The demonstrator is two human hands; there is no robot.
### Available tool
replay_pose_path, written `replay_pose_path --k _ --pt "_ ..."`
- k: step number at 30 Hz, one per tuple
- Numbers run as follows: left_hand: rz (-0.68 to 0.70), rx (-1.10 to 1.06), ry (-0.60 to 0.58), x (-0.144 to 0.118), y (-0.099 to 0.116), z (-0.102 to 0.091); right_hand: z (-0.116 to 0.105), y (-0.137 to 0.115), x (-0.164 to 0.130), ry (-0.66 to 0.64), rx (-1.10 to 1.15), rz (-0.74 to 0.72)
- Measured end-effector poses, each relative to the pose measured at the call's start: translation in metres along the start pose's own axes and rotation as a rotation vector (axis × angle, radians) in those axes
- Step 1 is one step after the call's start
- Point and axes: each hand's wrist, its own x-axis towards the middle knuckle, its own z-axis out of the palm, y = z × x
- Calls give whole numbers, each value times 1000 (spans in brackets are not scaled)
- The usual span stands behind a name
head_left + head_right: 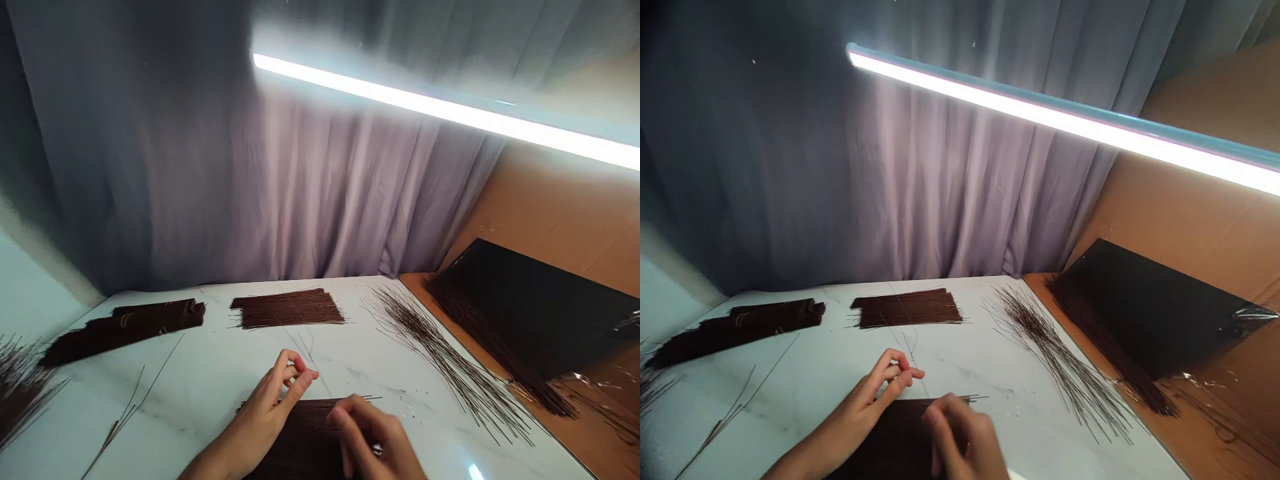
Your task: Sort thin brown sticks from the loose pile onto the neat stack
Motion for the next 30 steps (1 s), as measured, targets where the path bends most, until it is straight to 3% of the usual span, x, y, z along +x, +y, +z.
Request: replay_pose_path --k 3,5,8,10,13,15,17,20,22,25,30 --pt "6 248 -64 0 -8 -7 -52 5 12 200 -424 -129" --pt "73 395 -46 1 -12 -11 -89 15 18 347 -758 -92" --pt "151 524 18 6 -20 -18 -141 40 24 483 -1165 81" --pt "193 591 70 12 -29 -26 -167 58 27 514 -1336 105" --pt "259 680 127 28 -44 -47 -182 74 32 563 -1448 -73" --pt "289 712 220 47 -50 -63 -175 72 36 598 -1399 -228" --pt "304 737 279 74 -51 -77 -154 61 39 552 -1258 -386" --pt "338 787 329 121 -48 -87 -107 40 35 300 -1000 -616" --pt "348 826 349 148 -47 -86 -74 31 30 101 -867 -755" --pt "361 879 371 172 -48 -78 -36 30 22 -2 -786 -892" --pt "406 959 365 176 -54 -68 -8 55 21 53 -840 -1037"
